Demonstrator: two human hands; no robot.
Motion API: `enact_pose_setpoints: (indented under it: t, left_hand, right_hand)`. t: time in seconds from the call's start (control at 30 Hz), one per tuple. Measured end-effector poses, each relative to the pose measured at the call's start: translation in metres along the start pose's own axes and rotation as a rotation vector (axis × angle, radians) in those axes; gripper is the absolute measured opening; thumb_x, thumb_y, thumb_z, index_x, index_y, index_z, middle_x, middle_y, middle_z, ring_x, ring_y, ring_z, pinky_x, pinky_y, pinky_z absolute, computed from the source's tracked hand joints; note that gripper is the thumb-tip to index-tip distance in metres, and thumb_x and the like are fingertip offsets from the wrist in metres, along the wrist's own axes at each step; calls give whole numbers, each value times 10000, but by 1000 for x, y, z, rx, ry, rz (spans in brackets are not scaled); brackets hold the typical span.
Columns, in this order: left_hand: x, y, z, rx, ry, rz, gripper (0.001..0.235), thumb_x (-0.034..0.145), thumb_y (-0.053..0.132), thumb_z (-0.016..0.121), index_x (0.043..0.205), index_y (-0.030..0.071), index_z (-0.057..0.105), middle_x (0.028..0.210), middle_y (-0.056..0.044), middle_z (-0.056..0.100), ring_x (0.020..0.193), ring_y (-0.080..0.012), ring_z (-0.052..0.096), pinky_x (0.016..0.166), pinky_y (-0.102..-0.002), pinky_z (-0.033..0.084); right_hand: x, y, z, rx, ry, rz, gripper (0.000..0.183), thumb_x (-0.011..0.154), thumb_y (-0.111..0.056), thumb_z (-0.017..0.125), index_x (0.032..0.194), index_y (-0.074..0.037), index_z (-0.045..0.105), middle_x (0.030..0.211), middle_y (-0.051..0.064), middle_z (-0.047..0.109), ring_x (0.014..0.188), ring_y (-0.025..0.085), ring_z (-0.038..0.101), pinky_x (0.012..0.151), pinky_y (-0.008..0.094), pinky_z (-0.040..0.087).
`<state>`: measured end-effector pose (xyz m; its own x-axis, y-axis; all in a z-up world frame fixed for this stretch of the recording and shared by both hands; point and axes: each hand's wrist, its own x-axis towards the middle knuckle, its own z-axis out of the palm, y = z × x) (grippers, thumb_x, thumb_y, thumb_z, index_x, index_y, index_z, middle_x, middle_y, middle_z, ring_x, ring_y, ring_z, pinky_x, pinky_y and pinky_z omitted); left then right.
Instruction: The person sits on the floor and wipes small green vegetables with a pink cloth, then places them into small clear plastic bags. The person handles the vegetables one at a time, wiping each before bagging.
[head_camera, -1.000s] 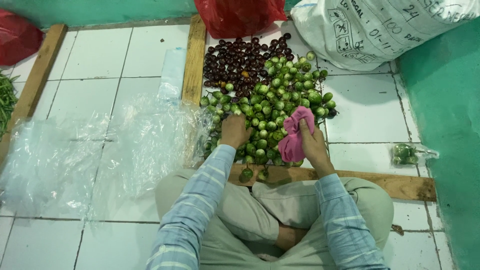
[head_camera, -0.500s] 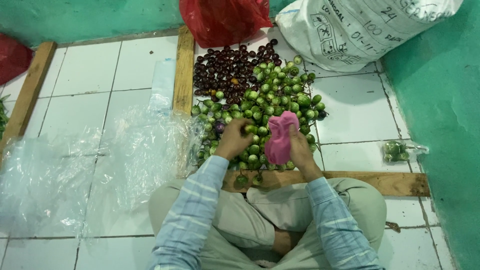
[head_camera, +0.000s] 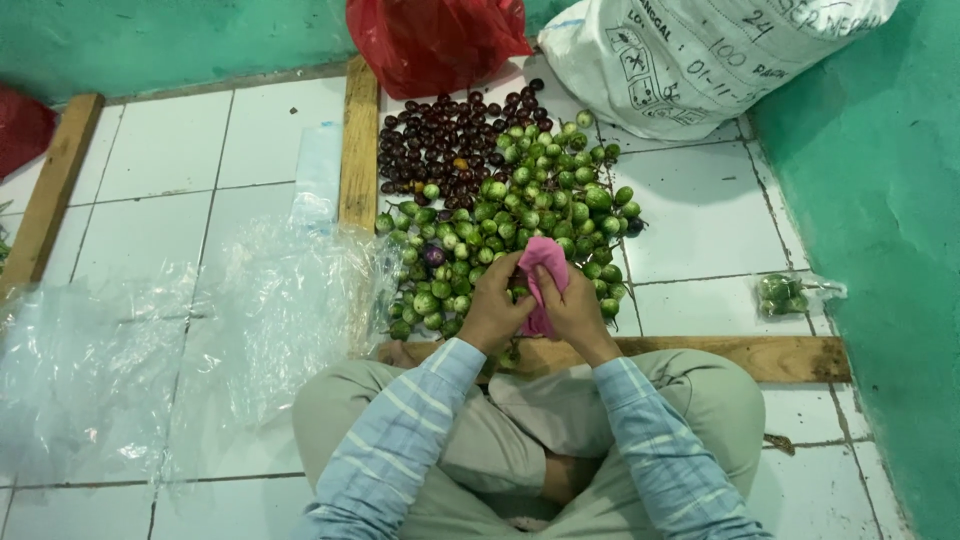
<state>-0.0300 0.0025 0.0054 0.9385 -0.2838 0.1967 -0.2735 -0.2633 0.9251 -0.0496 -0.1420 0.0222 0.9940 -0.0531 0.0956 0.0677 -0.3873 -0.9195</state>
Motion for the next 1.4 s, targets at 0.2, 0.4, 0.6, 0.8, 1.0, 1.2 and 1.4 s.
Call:
enact_pose_setpoints:
  t: [0.2, 0.4, 0.6, 0.8, 1.0, 1.2, 1.4]
  left_hand:
    - [-8, -11, 10, 15, 25, 42, 430, 832, 65, 695, 1258, 20, 659, 1140, -181, 649, 1117, -420, 648, 932, -504, 565]
    - [-11, 12, 10, -499, 93, -174, 332, 1028, 88, 606, 1316, -77, 623, 1280, -237, 660, 1246, -337, 621, 1022, -454, 542]
    - [-6, -47, 15, -876, 141, -492, 295, 1065, 193, 615, 1276, -10, 649, 1154, -161, 715, 1063, -249, 704, 954, -438, 593]
    - [-10, -109, 38, -940, 84, -591, 130, 1006, 199, 712, 1055, 80, 705, 860, -66, 752, 727, -159, 751, 642, -295, 641]
    - [-14, -27, 10, -1001, 7, -620, 151, 913, 55, 754, 1024, 101, 663, 882, -45, 738, 765, -174, 751, 675, -333, 647]
    - [-6, 22, -6, -634, -39, -349, 356, 897, 35, 807, 1201, -52, 644, 826, -88, 607, 826, -158, 665, 715, -322, 604]
    - [-12, 4, 0, -468, 81, -284, 382, 869, 25, 820, 1220, -16, 675, 998, -144, 703, 941, -205, 696, 807, -387, 620]
  right_hand:
    - [0, 29, 6, -54, 132, -62, 445, 1032, -331, 583, 810, 48, 651, 695, 304, 650, 717, 486, 659, 605, 494, 483]
    - [-4, -6, -16, 247, 127, -7, 412, 1114, -339, 430, 859, -116, 664, 663, 40, 641, 622, 179, 621, 712, 365, 522]
    - [-7, -23, -17, 165, -25, -73, 461, 1077, -447, 378, 968, -104, 666, 795, 118, 630, 767, 289, 621, 821, 465, 508]
    - [-8, 19, 3, -29, 17, -280, 292, 1026, -355, 617, 1165, -103, 668, 1010, 157, 628, 1014, 388, 641, 938, 502, 493]
    - [-11, -25, -8, -20, 98, -296, 234, 1058, -278, 540, 1082, -113, 704, 862, 169, 620, 844, 400, 664, 766, 443, 540]
    - [-12, -62, -20, 328, 144, -85, 363, 1115, -377, 404, 1050, -132, 664, 768, 36, 613, 746, 211, 589, 862, 439, 531]
    - [-13, -92, -41, 431, -26, -32, 607, 1101, -523, 144, 1025, -149, 615, 694, -34, 471, 637, 161, 539, 769, 371, 526]
